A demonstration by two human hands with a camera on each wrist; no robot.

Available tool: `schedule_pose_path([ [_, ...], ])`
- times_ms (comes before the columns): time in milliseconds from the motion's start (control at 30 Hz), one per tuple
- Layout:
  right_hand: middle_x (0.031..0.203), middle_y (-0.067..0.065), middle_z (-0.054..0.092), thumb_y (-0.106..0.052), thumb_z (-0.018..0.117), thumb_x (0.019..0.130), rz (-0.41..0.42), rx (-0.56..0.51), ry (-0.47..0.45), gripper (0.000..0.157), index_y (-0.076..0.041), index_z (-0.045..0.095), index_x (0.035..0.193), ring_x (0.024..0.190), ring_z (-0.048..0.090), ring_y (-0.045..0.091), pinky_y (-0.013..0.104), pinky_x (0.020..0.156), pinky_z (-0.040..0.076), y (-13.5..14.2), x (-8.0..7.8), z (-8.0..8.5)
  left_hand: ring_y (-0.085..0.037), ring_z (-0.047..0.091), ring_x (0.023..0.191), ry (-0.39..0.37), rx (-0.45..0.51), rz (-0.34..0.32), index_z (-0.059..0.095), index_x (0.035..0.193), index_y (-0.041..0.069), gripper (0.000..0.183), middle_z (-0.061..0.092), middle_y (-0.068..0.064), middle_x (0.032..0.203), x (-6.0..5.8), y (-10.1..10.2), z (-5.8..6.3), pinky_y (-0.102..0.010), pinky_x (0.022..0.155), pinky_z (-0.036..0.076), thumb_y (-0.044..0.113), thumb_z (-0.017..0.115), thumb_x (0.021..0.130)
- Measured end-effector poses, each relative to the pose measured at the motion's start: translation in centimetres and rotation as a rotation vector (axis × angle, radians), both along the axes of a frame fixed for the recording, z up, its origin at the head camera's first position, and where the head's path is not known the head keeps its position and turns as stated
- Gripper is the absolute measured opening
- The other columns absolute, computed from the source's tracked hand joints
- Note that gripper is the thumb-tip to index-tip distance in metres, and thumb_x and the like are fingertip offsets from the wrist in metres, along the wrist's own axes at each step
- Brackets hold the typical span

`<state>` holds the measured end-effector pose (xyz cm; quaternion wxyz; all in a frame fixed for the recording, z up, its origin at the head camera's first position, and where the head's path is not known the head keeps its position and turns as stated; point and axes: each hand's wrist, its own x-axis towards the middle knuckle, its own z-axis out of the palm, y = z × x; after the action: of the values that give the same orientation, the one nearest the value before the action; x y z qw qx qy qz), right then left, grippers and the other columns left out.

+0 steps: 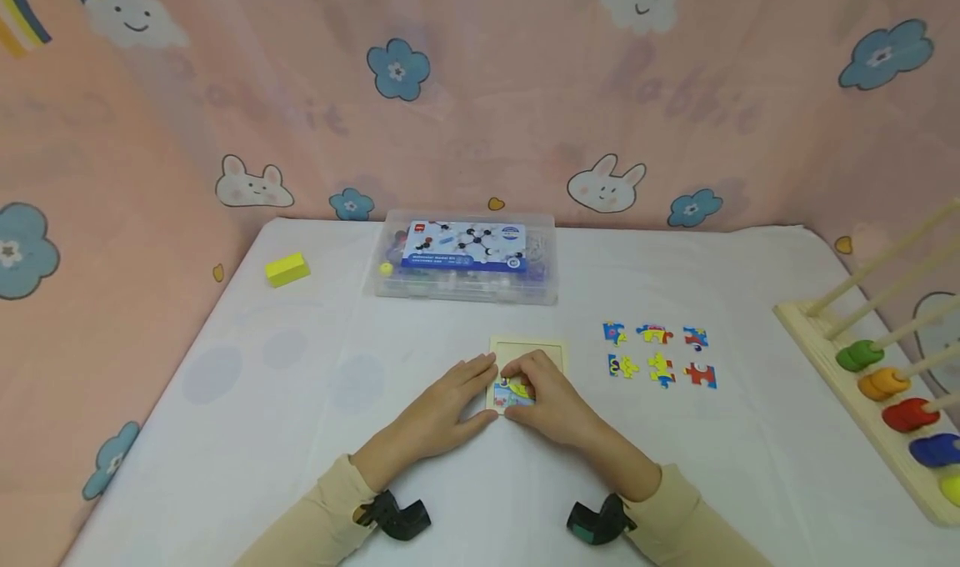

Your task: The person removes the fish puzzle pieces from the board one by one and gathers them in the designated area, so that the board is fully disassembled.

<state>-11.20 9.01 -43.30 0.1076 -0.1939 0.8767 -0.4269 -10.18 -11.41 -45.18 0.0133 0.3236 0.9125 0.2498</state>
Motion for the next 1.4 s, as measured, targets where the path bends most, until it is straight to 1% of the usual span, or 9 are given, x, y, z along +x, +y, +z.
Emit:
schedule_pose_path([
  [200,0.097,0.006,0.047,-0.003,0.074,0.076,0.001,-0.015,-0.010,0.036,-0.005,0.060,0.109,0.081,0.040,0.013,0.019,0.068,0.038,-0.1,0.1,-0.3,-0.020,0.031,0.141,-0.012,0.005,-0.003,0.042,0.141,0.001,0.061,0.035,-0.009,0.152,0.1,-0.1,-0.1,-0.038,0.117,0.026,0.033,0.060,0.093],
  [333,0.099,0.006,0.049,0.000,0.071,0.078,0.009,-0.042,-0.013,0.034,-0.004,0.059,0.109,0.084,0.043,0.014,0.020,0.070,0.041,-0.1,0.0,-0.6,-0.020,0.031,0.141,-0.019,0.000,-0.002,0.042,0.142,0.000,0.061,0.034,-0.009,0.152,0.3,-0.3,-0.2,-0.038,0.118,0.025,0.033,0.060,0.093],
  [467,0.101,0.006,0.053,0.002,0.071,0.078,0.016,-0.071,-0.023,0.035,-0.004,0.058,0.109,0.087,0.047,0.015,0.021,0.074,0.045,-0.1,0.0,-0.6,-0.021,0.031,0.141,-0.010,0.009,0.002,0.042,0.141,0.001,0.060,0.035,-0.009,0.152,0.3,-0.4,-0.3,-0.038,0.118,0.025,0.032,0.060,0.093],
  [633,0.100,0.003,0.055,0.002,0.070,0.078,0.029,-0.067,-0.018,0.036,-0.005,0.057,0.111,0.088,0.049,0.014,0.021,0.076,0.047,0.0,0.1,-0.4,-0.020,0.031,0.141,-0.009,0.014,0.001,0.042,0.142,0.001,0.060,0.035,-0.008,0.152,0.4,-0.4,-0.3,-0.038,0.118,0.025,0.032,0.060,0.093],
  [800,0.100,0.002,0.058,0.001,0.071,0.078,0.024,-0.050,0.009,0.038,-0.005,0.059,0.113,0.088,0.051,0.013,0.021,0.077,0.049,0.1,0.1,-0.3,-0.020,0.031,0.141,-0.010,0.019,0.003,0.042,0.142,0.001,0.060,0.034,-0.008,0.152,0.4,-0.4,-0.4,-0.038,0.118,0.025,0.032,0.060,0.093],
  [1033,0.098,0.004,0.060,-0.001,0.073,0.078,0.030,-0.037,0.051,0.037,-0.002,0.060,0.113,0.085,0.053,0.013,0.022,0.074,0.051,0.5,-0.1,-0.3,-0.020,0.031,0.141,0.007,0.005,0.000,0.042,0.142,0.001,0.060,0.034,-0.008,0.152,0.2,-0.2,-0.3,-0.037,0.118,0.025,0.033,0.059,0.094],
  [1233,0.098,0.005,0.061,-0.004,0.073,0.079,0.016,-0.086,-0.004,0.036,-0.002,0.061,0.113,0.085,0.053,0.015,0.021,0.073,0.051,1.0,-0.8,-0.1,-0.021,0.032,0.141,0.038,-0.008,-0.007,0.043,0.141,0.001,0.060,0.035,-0.009,0.152,-0.1,-0.2,-0.3,-0.038,0.117,0.026,0.034,0.059,0.094],
  [1400,0.102,0.008,0.063,-0.006,0.073,0.079,0.013,-0.117,-0.034,0.038,-0.001,0.061,0.114,0.088,0.056,0.016,0.023,0.077,0.053,1.4,-0.8,0.1,-0.021,0.033,0.140,0.042,-0.002,-0.013,0.043,0.141,0.002,0.060,0.036,-0.009,0.151,-0.2,-0.1,-0.3,-0.038,0.117,0.026,0.034,0.060,0.093],
])
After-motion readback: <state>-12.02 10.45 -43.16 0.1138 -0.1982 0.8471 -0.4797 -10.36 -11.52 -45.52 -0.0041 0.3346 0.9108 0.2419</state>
